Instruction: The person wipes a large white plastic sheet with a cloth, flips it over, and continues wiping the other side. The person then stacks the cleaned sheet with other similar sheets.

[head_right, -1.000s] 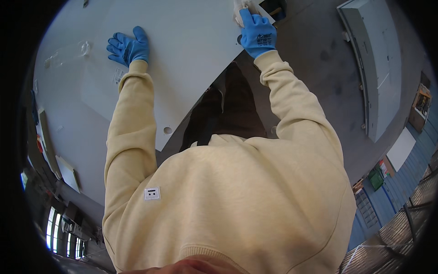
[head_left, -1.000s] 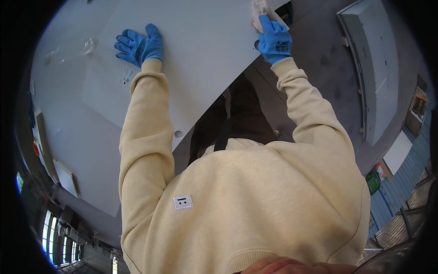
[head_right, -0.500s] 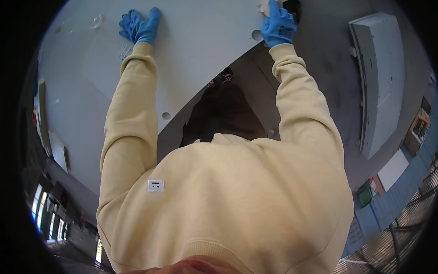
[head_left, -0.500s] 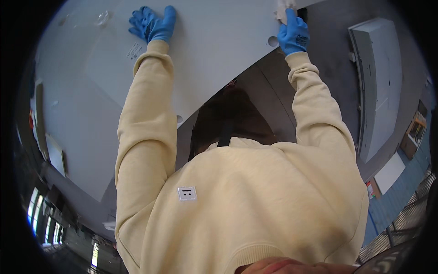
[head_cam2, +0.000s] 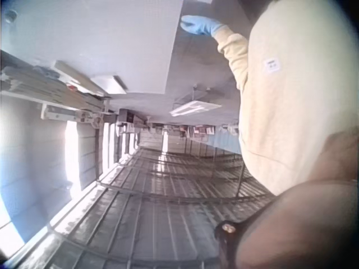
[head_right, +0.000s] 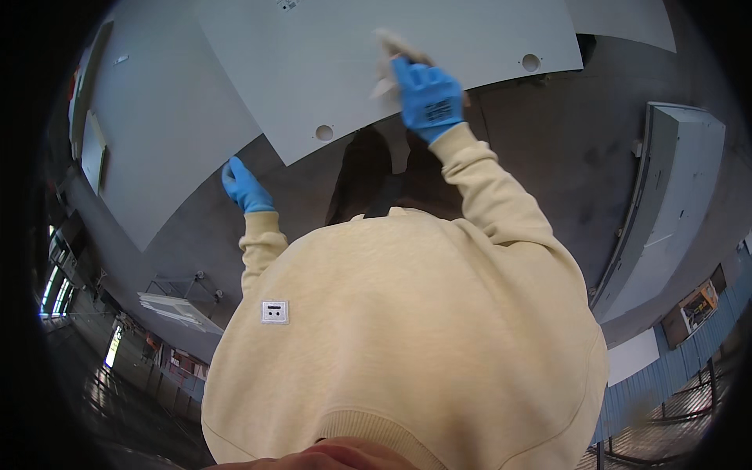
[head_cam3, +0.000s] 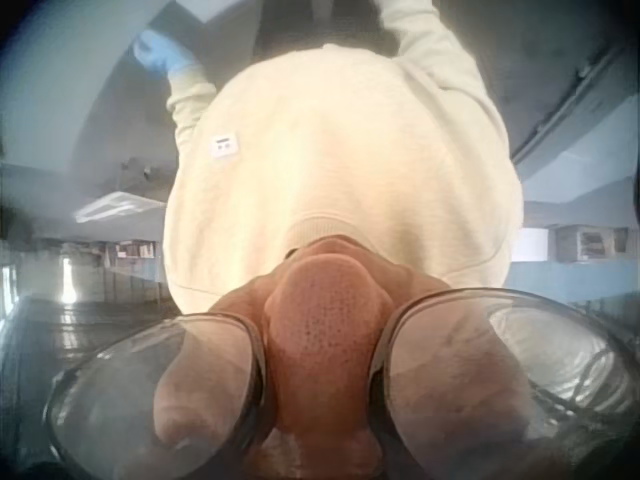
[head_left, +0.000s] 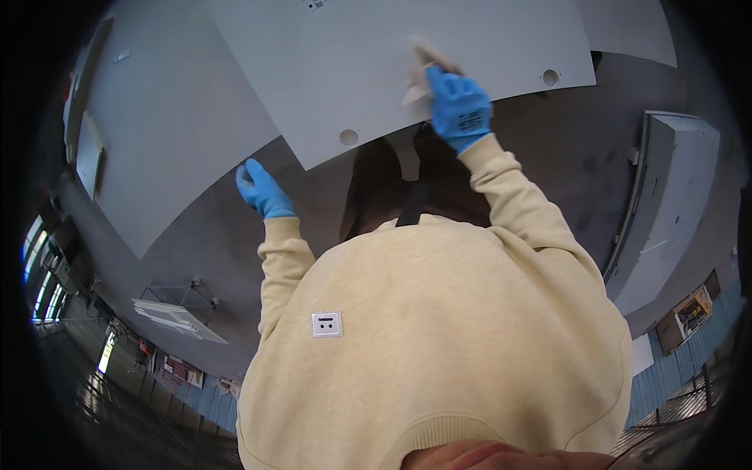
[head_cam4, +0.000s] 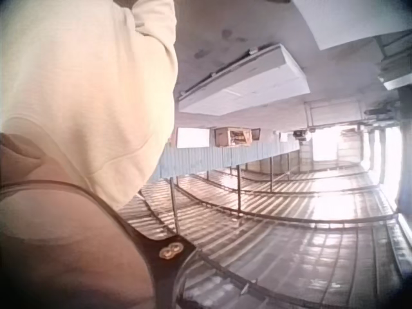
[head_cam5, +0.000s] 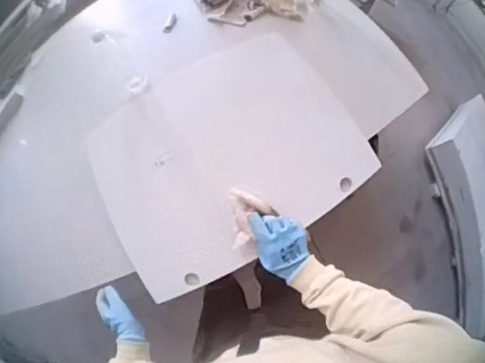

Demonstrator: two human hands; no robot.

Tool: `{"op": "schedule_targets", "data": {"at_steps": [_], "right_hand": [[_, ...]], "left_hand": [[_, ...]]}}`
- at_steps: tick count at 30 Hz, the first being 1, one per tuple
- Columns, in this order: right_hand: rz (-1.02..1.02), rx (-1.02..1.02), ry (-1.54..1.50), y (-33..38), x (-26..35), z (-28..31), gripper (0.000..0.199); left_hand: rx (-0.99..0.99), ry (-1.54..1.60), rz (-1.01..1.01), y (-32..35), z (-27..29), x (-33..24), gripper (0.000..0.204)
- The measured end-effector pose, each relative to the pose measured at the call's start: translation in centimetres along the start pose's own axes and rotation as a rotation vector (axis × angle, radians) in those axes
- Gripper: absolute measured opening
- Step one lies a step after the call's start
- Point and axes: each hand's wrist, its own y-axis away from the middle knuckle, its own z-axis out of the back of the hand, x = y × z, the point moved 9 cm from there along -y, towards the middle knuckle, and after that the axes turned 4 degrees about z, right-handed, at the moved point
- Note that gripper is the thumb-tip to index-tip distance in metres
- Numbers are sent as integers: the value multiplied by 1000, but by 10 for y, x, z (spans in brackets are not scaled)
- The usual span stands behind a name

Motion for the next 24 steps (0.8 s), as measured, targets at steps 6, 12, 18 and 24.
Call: {"op": "schedule_targets", "data": {"at_steps": [6, 12, 18, 24], "right_hand": [[-201, -96, 90, 4, 22, -9, 52], [44, 131, -87, 2, 204, -87, 54], [-142, 24, 125, 5, 101, -36, 57], [-217, -63, 107, 2, 149, -61, 46]], "left_hand": [[745, 472, 600, 82, -73, 48, 83], [1022, 469, 710, 80, -88, 29, 88], [1144, 470, 708, 81, -84, 18, 94], [1188, 462, 767, 80, -86, 19, 92]]}}
